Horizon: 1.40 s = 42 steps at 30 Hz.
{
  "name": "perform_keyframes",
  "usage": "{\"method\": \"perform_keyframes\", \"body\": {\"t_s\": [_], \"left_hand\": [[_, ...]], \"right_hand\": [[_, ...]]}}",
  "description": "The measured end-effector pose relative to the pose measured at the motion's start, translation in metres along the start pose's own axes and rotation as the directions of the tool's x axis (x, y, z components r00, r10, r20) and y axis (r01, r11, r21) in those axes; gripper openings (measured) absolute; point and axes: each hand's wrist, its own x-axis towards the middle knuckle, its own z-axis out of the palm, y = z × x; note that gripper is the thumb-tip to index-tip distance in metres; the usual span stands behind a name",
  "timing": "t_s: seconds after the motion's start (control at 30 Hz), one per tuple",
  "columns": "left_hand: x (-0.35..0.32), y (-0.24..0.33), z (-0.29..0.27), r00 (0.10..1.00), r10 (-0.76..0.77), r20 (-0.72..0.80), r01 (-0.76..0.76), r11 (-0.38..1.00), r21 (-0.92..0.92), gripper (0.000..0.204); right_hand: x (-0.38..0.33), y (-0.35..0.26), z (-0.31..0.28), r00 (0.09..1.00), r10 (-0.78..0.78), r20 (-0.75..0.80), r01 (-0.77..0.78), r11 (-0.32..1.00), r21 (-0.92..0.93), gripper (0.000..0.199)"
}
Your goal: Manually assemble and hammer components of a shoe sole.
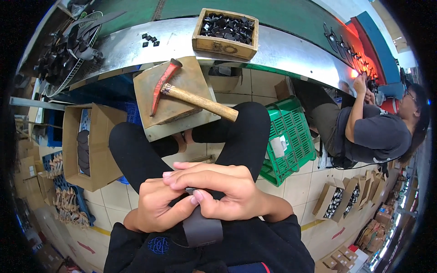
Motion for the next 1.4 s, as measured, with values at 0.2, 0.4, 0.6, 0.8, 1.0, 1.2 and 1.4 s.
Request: {"method": "perform_keyframes", "body": {"t_s": [0.2,0.4,0.6,0.8,1.0,1.2,1.4], "left_hand": [[0.002,-0.003,0.004,0.997,0.008,-0.079,-0.005,0.999,0.037,0.019],[0.003,-0.007,0.009,0.995,0.074,-0.066,-0.066,0.991,0.116,0.018],[0.001,-0.012,0.006,0.998,-0.059,-0.03,0.06,0.998,0.022,0.013],[-0.001,-0.007,0.001,0.993,-0.122,-0.001,0.121,0.986,-0.115,0.013],[-0.003,-0.012,0.002,0.998,-0.026,-0.052,0.022,0.997,-0.069,0.012],[-0.009,-0.016,0.003,0.996,-0.07,-0.064,0.071,0.997,0.022,0.013],[-0.014,-0.02,0.001,0.987,-0.152,-0.052,0.148,0.985,-0.087,0.02]], "right_hand": [[0.0,0.017,-0.003,1.0,-0.023,0.02,0.019,0.983,0.182,0.027],[-0.007,0.013,-0.001,1.0,0.016,-0.013,-0.014,0.992,0.127,0.022],[-0.005,0.012,-0.005,0.98,0.194,0.037,-0.197,0.973,0.122,0.026],[-0.014,0.018,-0.014,0.954,0.215,0.21,-0.279,0.892,0.355,0.051],[-0.01,0.021,-0.001,0.987,0.12,0.105,-0.142,0.961,0.237,0.038],[-0.01,0.028,0.004,0.999,0.045,-0.002,-0.045,0.998,0.052,0.023],[0.002,0.017,-0.009,0.964,0.217,0.152,-0.218,0.976,-0.011,0.026]]}}
